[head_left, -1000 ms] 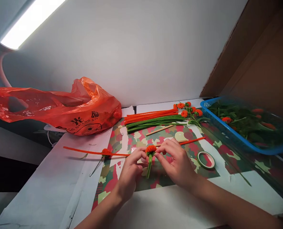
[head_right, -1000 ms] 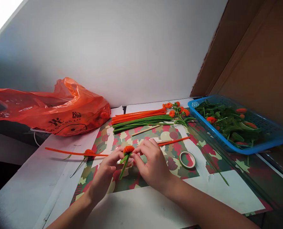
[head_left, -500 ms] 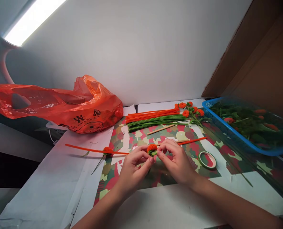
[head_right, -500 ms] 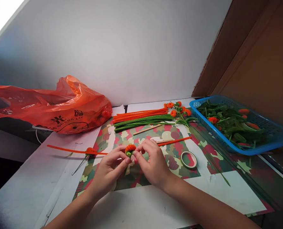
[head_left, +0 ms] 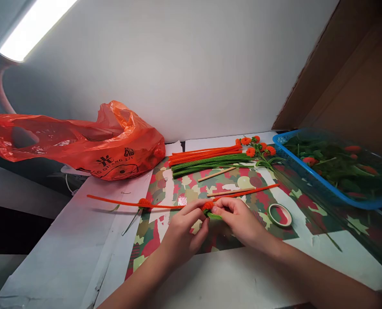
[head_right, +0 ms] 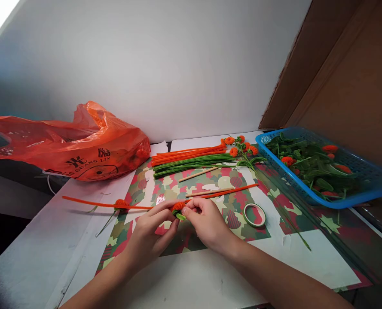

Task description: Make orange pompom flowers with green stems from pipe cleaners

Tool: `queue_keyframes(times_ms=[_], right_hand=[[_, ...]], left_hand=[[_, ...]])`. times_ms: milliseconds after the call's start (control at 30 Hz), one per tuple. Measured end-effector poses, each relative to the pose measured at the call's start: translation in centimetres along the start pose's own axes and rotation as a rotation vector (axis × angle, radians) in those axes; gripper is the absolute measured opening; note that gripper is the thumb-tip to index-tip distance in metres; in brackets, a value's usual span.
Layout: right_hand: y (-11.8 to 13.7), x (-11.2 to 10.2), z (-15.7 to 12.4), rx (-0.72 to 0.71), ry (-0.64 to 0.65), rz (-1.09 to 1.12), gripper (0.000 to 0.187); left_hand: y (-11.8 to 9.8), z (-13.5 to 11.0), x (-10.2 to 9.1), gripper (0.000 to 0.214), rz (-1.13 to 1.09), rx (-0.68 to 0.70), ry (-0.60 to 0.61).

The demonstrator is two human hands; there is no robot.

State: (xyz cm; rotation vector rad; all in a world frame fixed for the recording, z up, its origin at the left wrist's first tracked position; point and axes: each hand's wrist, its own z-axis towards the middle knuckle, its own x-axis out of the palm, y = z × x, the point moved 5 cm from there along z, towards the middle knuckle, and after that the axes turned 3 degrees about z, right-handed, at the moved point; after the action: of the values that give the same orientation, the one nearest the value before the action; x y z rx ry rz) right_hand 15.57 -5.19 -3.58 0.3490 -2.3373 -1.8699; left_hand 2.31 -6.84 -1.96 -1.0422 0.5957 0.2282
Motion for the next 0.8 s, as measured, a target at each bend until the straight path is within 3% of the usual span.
queue_keyframes(times_ms=[133, 233, 333, 467, 533, 800], right_hand=[[2.3, -0.5, -0.9, -0.388, -0.166, -0.363, 0.014], [3.4, -0.3, -1.8, -0.637, -0.246, -0.554, 0.013], [3.5, -0.4, -1.7, -0.676, -0.25, -0.589, 0.013], [3.3, -1.2, -0.9, -0.584, -0.173, -0.401, 0.006], [3.3, -1.5, -0.6, -0.584, -0.139, -0.343, 0.012], [3.4, -0.6, -0.9, -0.806, 0.021, -0.663, 0.009]], left_hand=[[0.7, 0.2, 0.2, 0.023, -0.276, -0.268, 0.031], [0.9, 0.2, 0.5, 0.027, -0.451, -0.383, 0.052], [1.5, -0.1, 0.7, 0.028, -0.553, -0.453, 0.049], [2.7, -0.7, 1.4, 0.028, -0.79, -0.645, 0.068], [3.0, -0.9, 1.6, 0.028, -0.868, -0.71, 0.075], [2.5, -0.8, 1.4, 0.028, -0.842, -0.679, 0.084]])
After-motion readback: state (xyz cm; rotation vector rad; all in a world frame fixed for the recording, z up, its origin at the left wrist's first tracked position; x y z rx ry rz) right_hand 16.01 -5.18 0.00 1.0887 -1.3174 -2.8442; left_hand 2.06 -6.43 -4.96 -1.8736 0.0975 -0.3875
